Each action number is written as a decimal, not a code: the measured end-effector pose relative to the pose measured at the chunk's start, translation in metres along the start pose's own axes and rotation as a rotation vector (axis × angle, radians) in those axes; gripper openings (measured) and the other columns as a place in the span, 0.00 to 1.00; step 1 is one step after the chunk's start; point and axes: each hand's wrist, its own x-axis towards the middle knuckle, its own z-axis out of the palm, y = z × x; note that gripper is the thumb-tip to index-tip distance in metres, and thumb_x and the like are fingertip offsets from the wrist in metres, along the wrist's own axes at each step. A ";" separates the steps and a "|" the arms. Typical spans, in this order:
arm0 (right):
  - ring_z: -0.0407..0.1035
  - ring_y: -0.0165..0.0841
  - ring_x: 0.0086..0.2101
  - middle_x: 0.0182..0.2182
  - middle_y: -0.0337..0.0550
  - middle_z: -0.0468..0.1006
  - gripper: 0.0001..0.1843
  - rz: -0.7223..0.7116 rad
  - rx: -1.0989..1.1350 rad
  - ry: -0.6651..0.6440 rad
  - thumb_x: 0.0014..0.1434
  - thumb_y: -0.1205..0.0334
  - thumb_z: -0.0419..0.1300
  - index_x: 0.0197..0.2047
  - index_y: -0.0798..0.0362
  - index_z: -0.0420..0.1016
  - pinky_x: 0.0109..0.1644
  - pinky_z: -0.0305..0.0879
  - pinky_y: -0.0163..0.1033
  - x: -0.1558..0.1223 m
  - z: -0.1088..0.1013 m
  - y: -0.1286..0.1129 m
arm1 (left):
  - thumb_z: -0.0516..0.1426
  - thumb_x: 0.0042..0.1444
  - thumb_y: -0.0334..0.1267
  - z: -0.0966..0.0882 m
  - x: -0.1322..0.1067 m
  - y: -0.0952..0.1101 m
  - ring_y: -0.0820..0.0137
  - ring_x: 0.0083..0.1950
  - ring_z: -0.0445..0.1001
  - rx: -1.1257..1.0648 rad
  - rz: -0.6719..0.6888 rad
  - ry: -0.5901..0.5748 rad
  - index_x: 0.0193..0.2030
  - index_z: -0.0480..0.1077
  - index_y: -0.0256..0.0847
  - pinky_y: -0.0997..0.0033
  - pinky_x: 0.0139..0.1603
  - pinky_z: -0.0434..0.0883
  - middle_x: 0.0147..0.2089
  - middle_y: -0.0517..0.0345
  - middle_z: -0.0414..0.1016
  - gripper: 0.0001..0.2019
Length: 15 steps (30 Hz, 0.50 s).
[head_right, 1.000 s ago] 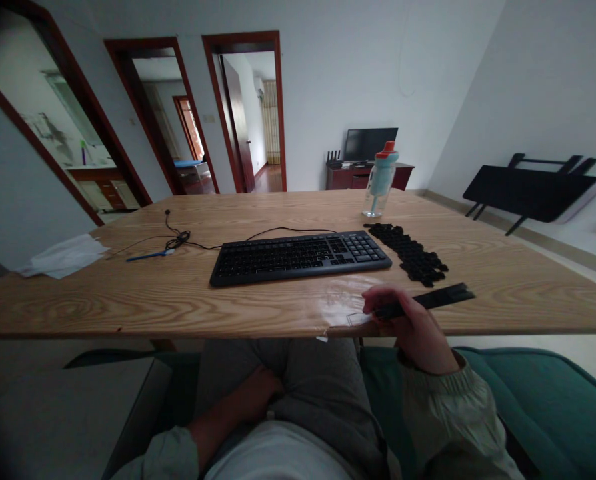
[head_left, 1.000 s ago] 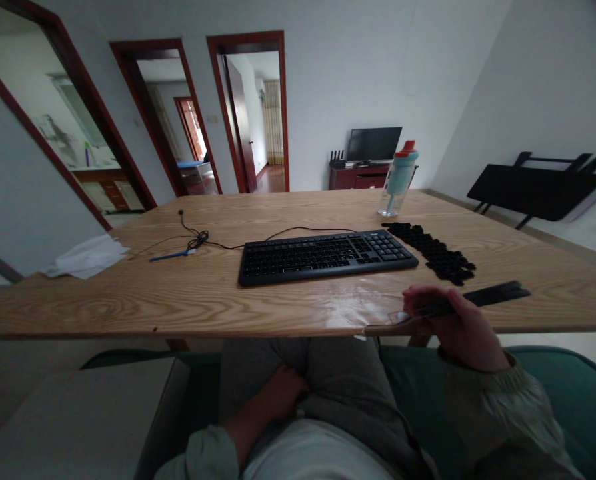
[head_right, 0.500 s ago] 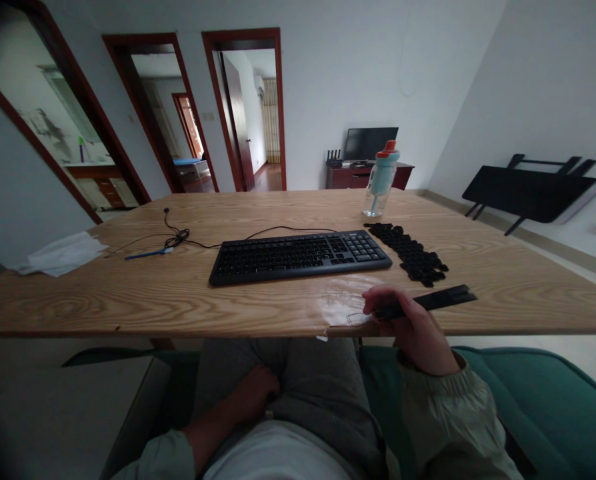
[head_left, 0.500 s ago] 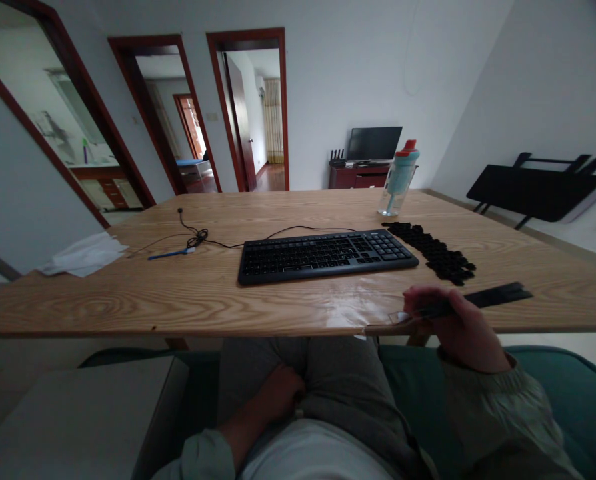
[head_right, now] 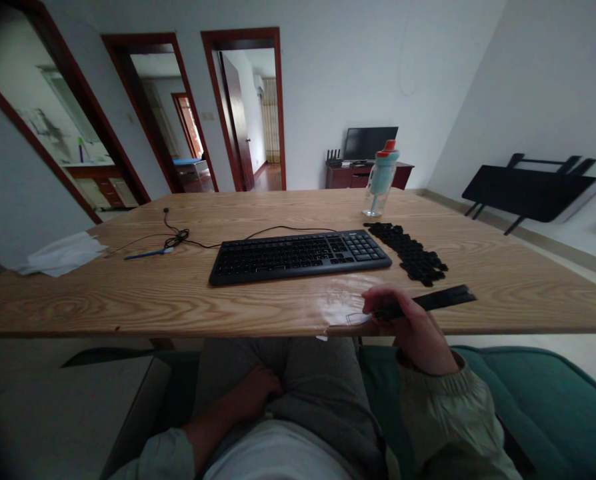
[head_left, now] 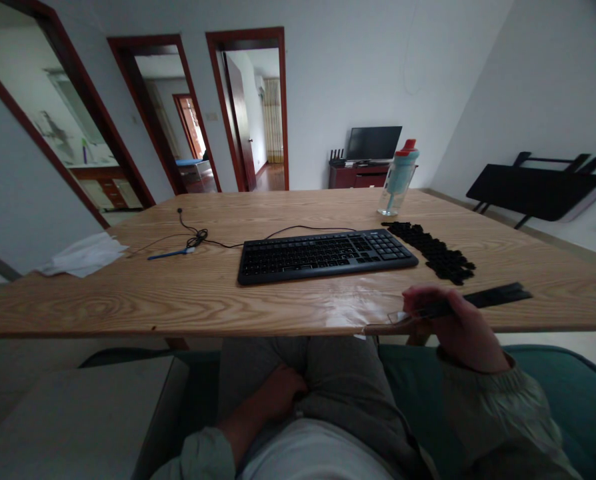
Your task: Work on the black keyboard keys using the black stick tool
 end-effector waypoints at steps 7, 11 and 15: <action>0.72 0.42 0.35 0.32 0.46 0.78 0.24 -0.012 0.009 -0.010 0.61 0.38 0.52 0.38 0.46 0.81 0.34 0.70 0.45 0.000 -0.001 -0.001 | 0.56 0.59 0.34 0.004 -0.005 0.004 0.60 0.54 0.75 -0.028 -0.005 0.079 0.48 0.76 0.43 0.60 0.57 0.65 0.49 0.54 0.80 0.12; 0.73 0.44 0.35 0.33 0.46 0.79 0.24 0.004 0.008 -0.027 0.61 0.37 0.52 0.37 0.45 0.81 0.34 0.70 0.46 0.000 -0.001 -0.002 | 0.52 0.64 0.35 -0.033 -0.022 0.033 0.62 0.52 0.76 -0.066 0.012 0.040 0.50 0.76 0.46 0.64 0.54 0.67 0.49 0.55 0.80 0.14; 0.70 0.42 0.31 0.30 0.46 0.77 0.25 0.008 0.012 -0.004 0.61 0.36 0.51 0.36 0.44 0.82 0.30 0.68 0.45 0.000 0.004 -0.006 | 0.48 0.68 0.39 -0.117 -0.074 0.086 0.67 0.53 0.75 -0.087 0.274 0.146 0.67 0.62 0.56 0.67 0.56 0.68 0.54 0.61 0.78 0.22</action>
